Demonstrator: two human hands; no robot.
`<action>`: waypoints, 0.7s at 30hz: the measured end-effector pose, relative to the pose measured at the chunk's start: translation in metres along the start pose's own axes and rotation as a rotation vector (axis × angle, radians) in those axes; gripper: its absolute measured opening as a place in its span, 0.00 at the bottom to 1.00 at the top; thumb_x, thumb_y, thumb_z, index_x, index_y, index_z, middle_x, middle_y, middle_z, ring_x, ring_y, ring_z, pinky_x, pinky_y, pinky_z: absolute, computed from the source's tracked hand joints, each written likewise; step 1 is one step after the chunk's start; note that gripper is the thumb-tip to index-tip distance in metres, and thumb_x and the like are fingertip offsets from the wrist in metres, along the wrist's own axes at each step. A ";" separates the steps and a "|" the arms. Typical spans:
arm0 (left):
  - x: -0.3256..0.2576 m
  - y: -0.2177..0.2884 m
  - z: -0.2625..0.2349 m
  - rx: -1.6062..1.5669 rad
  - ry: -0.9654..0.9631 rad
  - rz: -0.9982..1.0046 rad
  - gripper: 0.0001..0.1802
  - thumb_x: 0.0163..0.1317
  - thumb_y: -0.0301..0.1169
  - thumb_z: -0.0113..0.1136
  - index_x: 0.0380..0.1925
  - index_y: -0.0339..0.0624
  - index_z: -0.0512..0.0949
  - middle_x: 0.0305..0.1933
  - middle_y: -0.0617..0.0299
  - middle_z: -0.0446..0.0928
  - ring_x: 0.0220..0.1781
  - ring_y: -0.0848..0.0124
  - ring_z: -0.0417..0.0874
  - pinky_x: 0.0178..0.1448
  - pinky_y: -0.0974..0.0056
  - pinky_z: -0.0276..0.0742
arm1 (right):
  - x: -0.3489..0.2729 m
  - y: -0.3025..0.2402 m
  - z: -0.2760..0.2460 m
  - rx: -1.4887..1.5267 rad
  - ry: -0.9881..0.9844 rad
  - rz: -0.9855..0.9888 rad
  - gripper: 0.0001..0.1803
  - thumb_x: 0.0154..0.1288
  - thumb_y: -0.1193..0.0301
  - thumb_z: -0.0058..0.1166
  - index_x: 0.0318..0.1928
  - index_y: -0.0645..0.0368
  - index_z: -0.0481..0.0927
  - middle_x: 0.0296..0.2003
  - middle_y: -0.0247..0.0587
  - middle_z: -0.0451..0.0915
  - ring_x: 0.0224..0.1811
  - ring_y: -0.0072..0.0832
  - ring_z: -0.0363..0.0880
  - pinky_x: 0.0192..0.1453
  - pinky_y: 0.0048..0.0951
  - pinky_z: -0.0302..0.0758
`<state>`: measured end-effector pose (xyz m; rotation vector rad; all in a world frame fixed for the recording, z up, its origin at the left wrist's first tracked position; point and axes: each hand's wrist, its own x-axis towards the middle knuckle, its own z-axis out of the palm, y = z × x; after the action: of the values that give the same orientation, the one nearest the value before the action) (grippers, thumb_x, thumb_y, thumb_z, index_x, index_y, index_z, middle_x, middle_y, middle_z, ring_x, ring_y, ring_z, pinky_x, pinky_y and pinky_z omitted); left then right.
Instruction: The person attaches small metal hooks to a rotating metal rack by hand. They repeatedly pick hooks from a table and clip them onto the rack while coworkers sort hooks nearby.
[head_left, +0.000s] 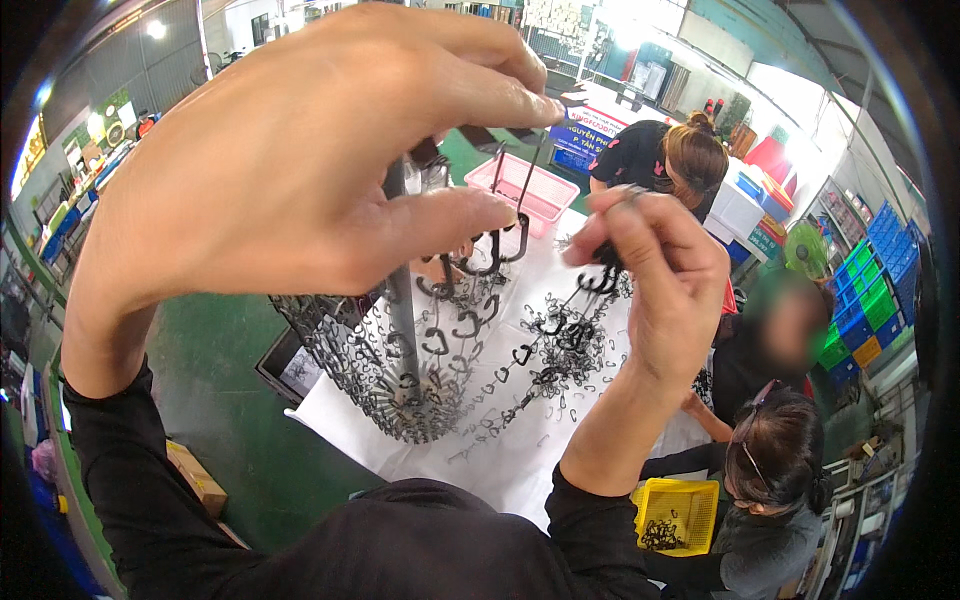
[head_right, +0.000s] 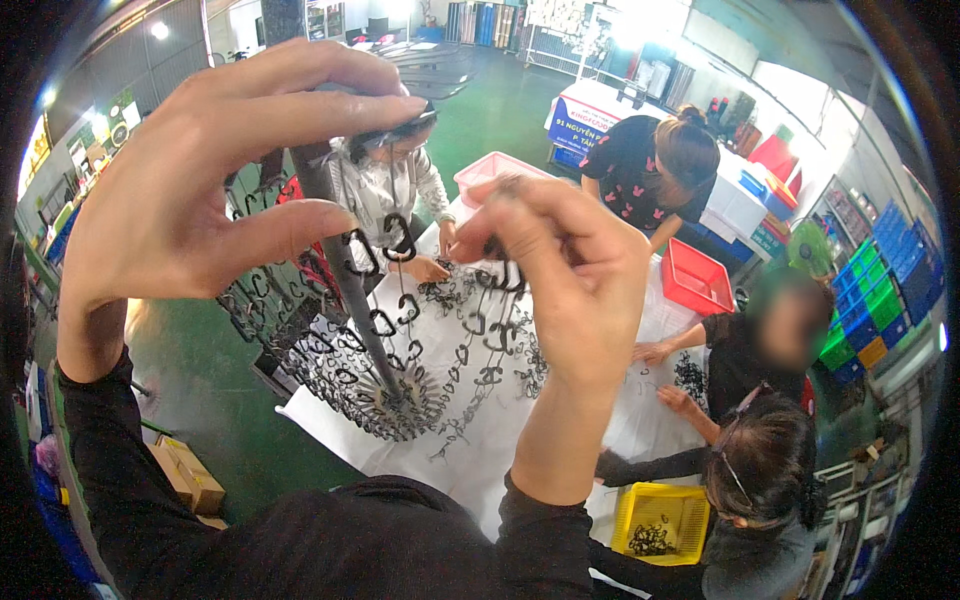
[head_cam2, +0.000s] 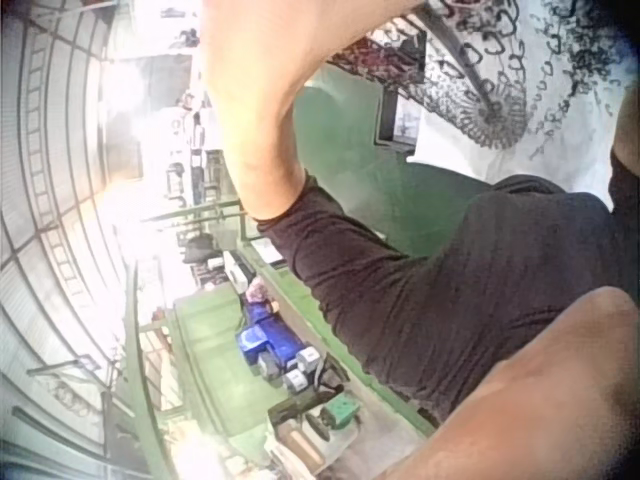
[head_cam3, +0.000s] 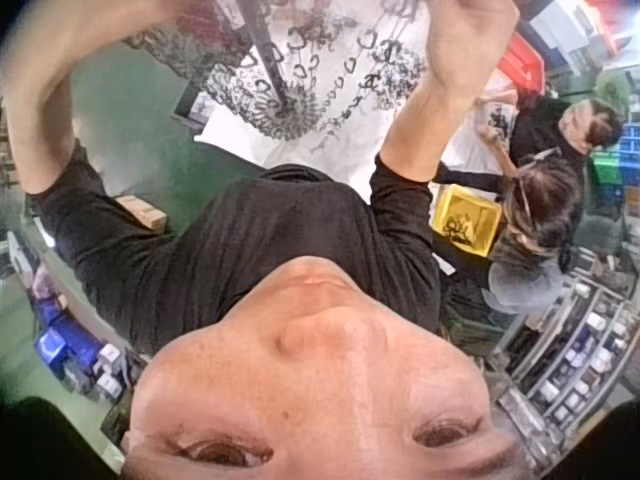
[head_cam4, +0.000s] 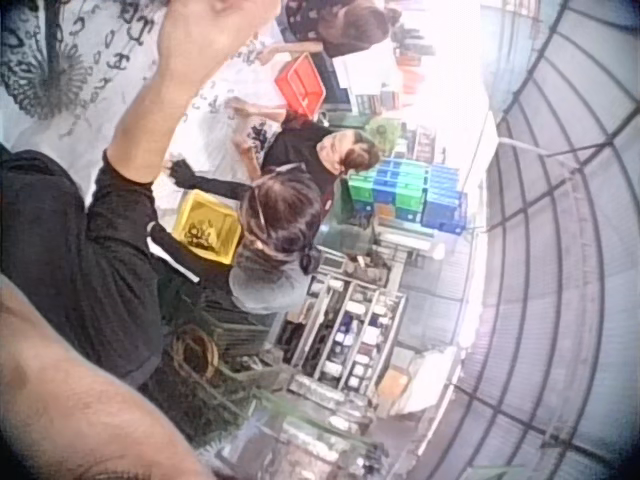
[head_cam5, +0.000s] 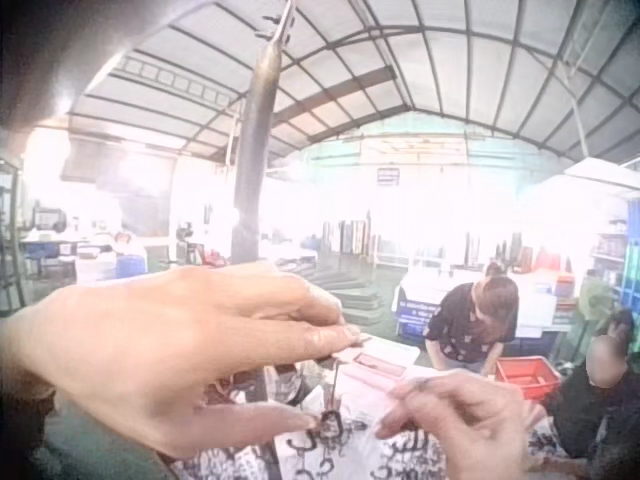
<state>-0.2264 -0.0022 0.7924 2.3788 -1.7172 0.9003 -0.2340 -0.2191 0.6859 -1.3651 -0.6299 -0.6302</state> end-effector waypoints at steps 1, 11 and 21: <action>-0.001 0.002 0.001 0.003 0.028 -0.018 0.32 0.40 0.21 0.69 0.52 0.41 0.77 0.53 0.50 0.76 0.53 0.51 0.78 0.55 0.55 0.74 | 0.000 -0.001 -0.001 -0.020 -0.097 0.078 0.08 0.65 0.78 0.54 0.39 0.72 0.82 0.28 0.42 0.82 0.30 0.23 0.81 0.38 0.22 0.77; -0.007 0.003 -0.013 -0.086 -0.050 -0.063 0.34 0.35 0.21 0.72 0.50 0.39 0.78 0.51 0.52 0.78 0.54 0.57 0.80 0.57 0.59 0.76 | 0.013 0.011 0.034 -0.003 -0.067 -0.029 0.07 0.64 0.79 0.56 0.41 0.69 0.83 0.30 0.40 0.84 0.32 0.19 0.80 0.40 0.20 0.76; -0.010 -0.011 -0.003 -0.133 -0.037 -0.029 0.34 0.36 0.24 0.72 0.51 0.38 0.77 0.52 0.51 0.77 0.54 0.56 0.80 0.57 0.58 0.75 | 0.009 0.011 0.012 -0.045 0.058 0.022 0.10 0.66 0.76 0.53 0.42 0.73 0.79 0.30 0.45 0.81 0.31 0.30 0.82 0.39 0.28 0.79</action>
<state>-0.2203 0.0115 0.7928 2.3425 -1.6929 0.7180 -0.2202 -0.2060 0.6858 -1.3887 -0.5566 -0.6673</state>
